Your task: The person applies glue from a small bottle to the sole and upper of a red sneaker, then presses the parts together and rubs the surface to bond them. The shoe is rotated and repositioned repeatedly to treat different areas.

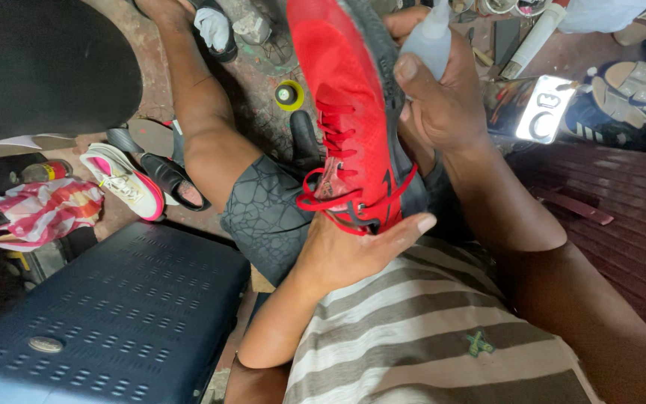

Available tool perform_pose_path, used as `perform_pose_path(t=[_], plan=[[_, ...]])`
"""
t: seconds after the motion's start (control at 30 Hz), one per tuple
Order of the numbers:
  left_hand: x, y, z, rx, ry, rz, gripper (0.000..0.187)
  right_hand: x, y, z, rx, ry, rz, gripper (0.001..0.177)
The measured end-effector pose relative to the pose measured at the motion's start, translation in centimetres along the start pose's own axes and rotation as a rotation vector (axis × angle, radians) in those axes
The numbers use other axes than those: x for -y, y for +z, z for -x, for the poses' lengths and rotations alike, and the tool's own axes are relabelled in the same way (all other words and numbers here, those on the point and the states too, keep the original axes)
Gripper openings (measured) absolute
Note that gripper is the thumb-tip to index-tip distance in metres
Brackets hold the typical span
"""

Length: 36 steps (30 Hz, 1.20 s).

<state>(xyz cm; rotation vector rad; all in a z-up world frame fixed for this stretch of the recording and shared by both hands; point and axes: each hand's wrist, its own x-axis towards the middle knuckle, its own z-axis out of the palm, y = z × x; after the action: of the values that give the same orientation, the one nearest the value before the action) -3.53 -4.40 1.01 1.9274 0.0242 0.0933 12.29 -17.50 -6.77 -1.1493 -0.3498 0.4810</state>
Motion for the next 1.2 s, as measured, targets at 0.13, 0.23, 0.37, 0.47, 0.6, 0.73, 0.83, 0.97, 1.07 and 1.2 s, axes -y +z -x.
perform_pose_path(t=[0.13,0.23,0.37,0.47,0.6,0.73,0.83,0.97,1.07,1.2], plan=[[0.0,-0.6,0.5,0.068,-0.075,0.016,0.047,-0.6,-0.4,-0.1,0.065,0.046,-0.1,0.062],[0.1,-0.5,0.3,0.113,-0.129,0.044,0.05,-0.4,-0.5,0.2,0.128,0.088,-0.133,0.064],[0.4,0.1,0.3,0.053,-0.012,-0.035,0.053,-0.3,-0.7,0.2,0.168,0.149,-0.21,0.066],[0.8,0.4,0.0,0.043,0.037,-0.061,0.056,-0.6,-1.1,-0.2,0.176,0.213,-0.318,0.068],[1.4,0.9,-0.4,0.081,-0.034,-0.053,0.055,-1.3,-1.4,-0.7,0.183,0.241,-0.373,0.07],[1.5,1.3,-0.7,0.074,-0.093,-0.036,0.06,-1.5,-1.5,-0.9,0.195,0.254,-0.397,0.068],[1.7,1.4,-0.9,0.061,-0.128,-0.011,0.054,-1.5,-1.5,-1.3,0.238,0.252,-0.402,0.069],[2.1,0.7,-1.0,0.12,-0.162,0.064,0.041,-1.5,-1.8,-1.4,0.252,0.293,-0.419,0.066],[2.1,-0.1,-1.3,0.138,-0.154,0.109,0.034,-1.9,-1.6,-1.5,0.241,0.25,-0.296,0.062],[1.3,-0.9,-1.1,0.146,-0.266,0.076,0.034,-2.2,-1.3,-0.5,0.227,0.155,-0.206,0.064]])
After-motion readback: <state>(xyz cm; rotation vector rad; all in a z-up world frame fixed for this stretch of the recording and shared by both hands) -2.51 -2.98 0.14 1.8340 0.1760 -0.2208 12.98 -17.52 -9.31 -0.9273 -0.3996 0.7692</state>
